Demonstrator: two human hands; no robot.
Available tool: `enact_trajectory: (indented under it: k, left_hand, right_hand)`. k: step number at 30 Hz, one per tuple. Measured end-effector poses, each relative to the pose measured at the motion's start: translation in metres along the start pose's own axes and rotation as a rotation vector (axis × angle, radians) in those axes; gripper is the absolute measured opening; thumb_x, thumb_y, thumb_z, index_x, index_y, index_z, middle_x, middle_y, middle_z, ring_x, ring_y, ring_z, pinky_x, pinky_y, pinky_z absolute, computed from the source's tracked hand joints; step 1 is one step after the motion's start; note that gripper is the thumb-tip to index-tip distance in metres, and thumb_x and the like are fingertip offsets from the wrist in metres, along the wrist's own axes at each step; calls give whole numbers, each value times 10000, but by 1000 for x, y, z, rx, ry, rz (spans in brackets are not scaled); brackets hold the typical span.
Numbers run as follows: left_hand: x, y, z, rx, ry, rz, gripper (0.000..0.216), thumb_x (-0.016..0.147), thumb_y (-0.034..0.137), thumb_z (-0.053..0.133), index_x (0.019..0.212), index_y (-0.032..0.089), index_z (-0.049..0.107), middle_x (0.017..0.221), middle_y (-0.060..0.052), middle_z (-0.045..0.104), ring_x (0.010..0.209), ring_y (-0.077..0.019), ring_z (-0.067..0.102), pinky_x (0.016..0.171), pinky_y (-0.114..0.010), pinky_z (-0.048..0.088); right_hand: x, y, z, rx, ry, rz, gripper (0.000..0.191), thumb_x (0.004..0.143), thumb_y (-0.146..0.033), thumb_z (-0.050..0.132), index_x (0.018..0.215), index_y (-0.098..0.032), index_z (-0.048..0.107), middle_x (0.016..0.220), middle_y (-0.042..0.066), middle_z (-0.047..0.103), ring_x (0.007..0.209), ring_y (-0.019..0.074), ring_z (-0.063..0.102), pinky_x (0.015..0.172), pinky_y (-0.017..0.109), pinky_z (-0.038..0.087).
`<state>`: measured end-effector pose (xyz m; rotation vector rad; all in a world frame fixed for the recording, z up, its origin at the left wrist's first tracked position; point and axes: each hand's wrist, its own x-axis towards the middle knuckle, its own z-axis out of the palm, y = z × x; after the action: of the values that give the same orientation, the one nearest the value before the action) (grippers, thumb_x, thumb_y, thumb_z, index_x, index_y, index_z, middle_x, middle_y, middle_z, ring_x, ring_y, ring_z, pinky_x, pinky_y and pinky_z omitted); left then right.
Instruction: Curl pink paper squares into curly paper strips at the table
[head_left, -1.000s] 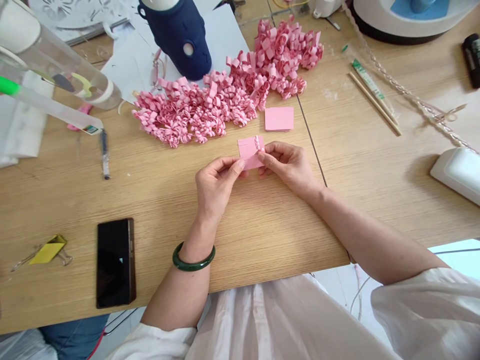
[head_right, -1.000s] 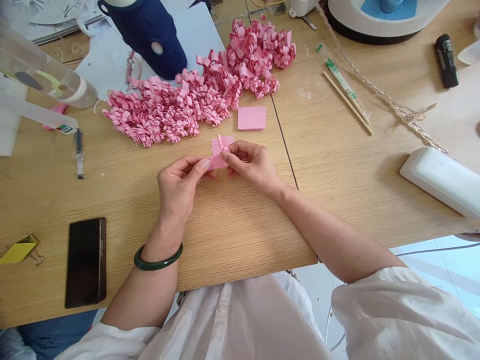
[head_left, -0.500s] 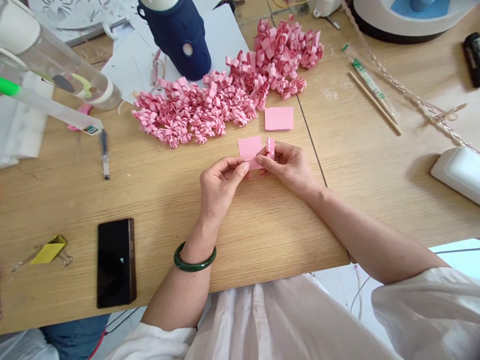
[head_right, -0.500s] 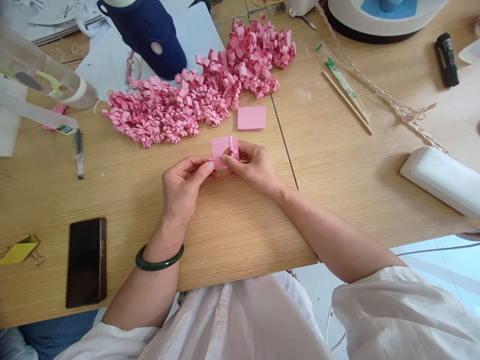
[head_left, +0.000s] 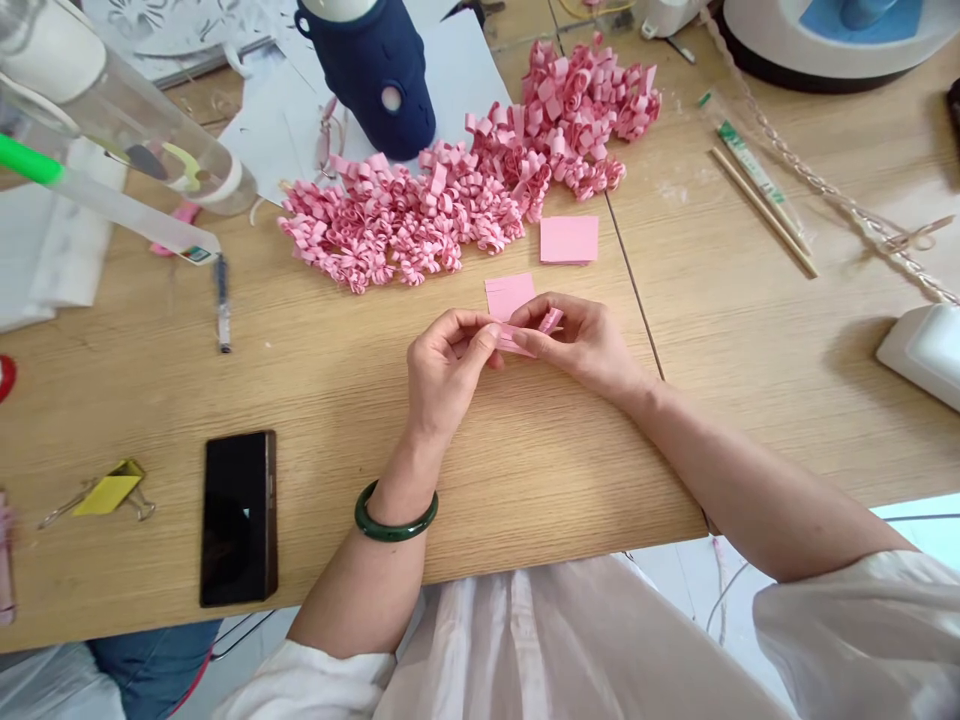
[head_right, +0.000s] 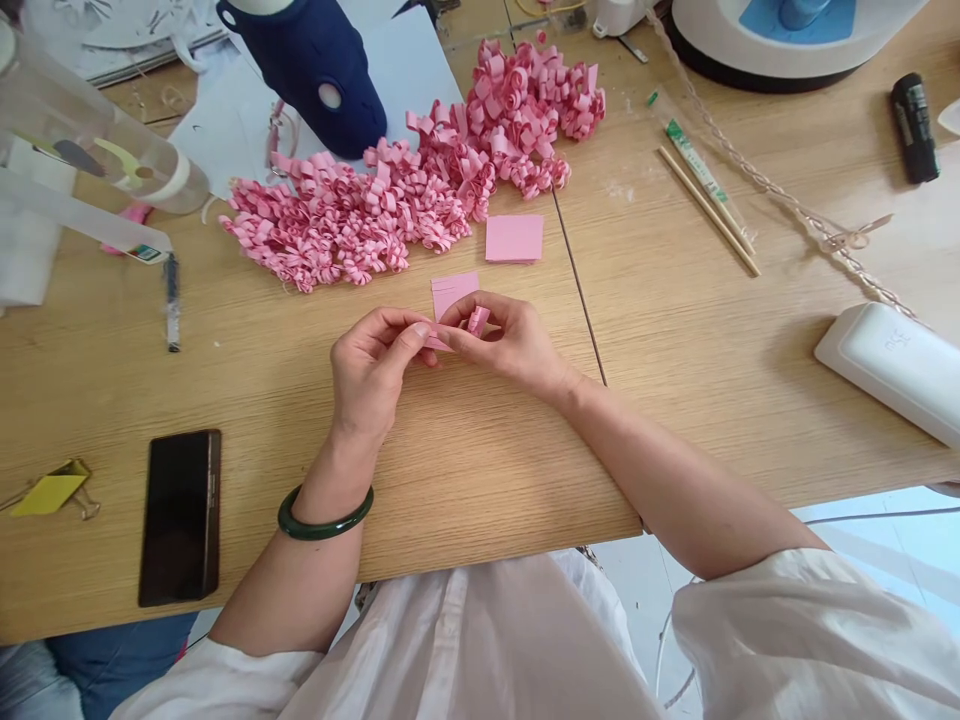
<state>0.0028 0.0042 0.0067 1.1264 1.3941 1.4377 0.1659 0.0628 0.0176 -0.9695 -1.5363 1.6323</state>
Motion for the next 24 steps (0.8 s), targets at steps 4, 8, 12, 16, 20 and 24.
enact_trajectory:
  k: [4, 8, 12, 16, 20, 24]
  left_hand:
    - [-2, 4, 3, 40, -36, 22, 152, 853, 323, 757, 856, 179, 709, 786, -7, 741, 616, -101, 682, 606, -204, 571]
    - [-2, 4, 4, 83, -36, 6, 185, 833, 348, 771, 866, 176, 712, 788, -12, 745, 622, -105, 688, 633, -210, 578]
    - [-2, 4, 5, 101, -20, -3, 206, 842, 375, 761, 888, 179, 719, 819, -22, 754, 655, -117, 698, 660, -228, 582]
    - [-3, 5, 5, 123, -7, 29, 224, 857, 412, 743, 889, 191, 728, 858, -30, 770, 733, -140, 720, 719, -254, 595]
    - [-3, 5, 5, 110, -3, 32, 212, 855, 397, 751, 867, 187, 728, 844, -31, 776, 773, -150, 736, 754, -258, 601]
    - [-3, 4, 5, 119, -5, 8, 231, 849, 416, 757, 849, 187, 730, 831, -29, 773, 719, -143, 725, 705, -248, 594]
  right_hand:
    - [1, 4, 1, -117, 53, -29, 404, 750, -533, 822, 772, -145, 709, 673, 0, 619, 613, 94, 444, 559, 242, 345]
    - [2, 8, 0, -145, 65, -47, 320, 801, -463, 783, 769, -152, 713, 651, -8, 612, 593, 93, 422, 551, 247, 330]
    - [2, 10, -1, -144, 79, -49, 287, 816, -432, 765, 771, -152, 724, 703, 16, 678, 610, 104, 488, 564, 252, 364]
    - [2, 10, -1, -127, 78, -71, 255, 827, -390, 751, 762, -145, 721, 748, 36, 719, 628, 109, 538, 565, 247, 392]
    - [3, 9, -1, -99, 61, -51, 251, 819, -387, 757, 765, -144, 723, 761, 44, 731, 644, 116, 567, 572, 243, 414]
    - [4, 10, 0, -100, 93, -66, 214, 817, -361, 758, 771, -154, 726, 776, 39, 731, 657, 119, 566, 583, 248, 410]
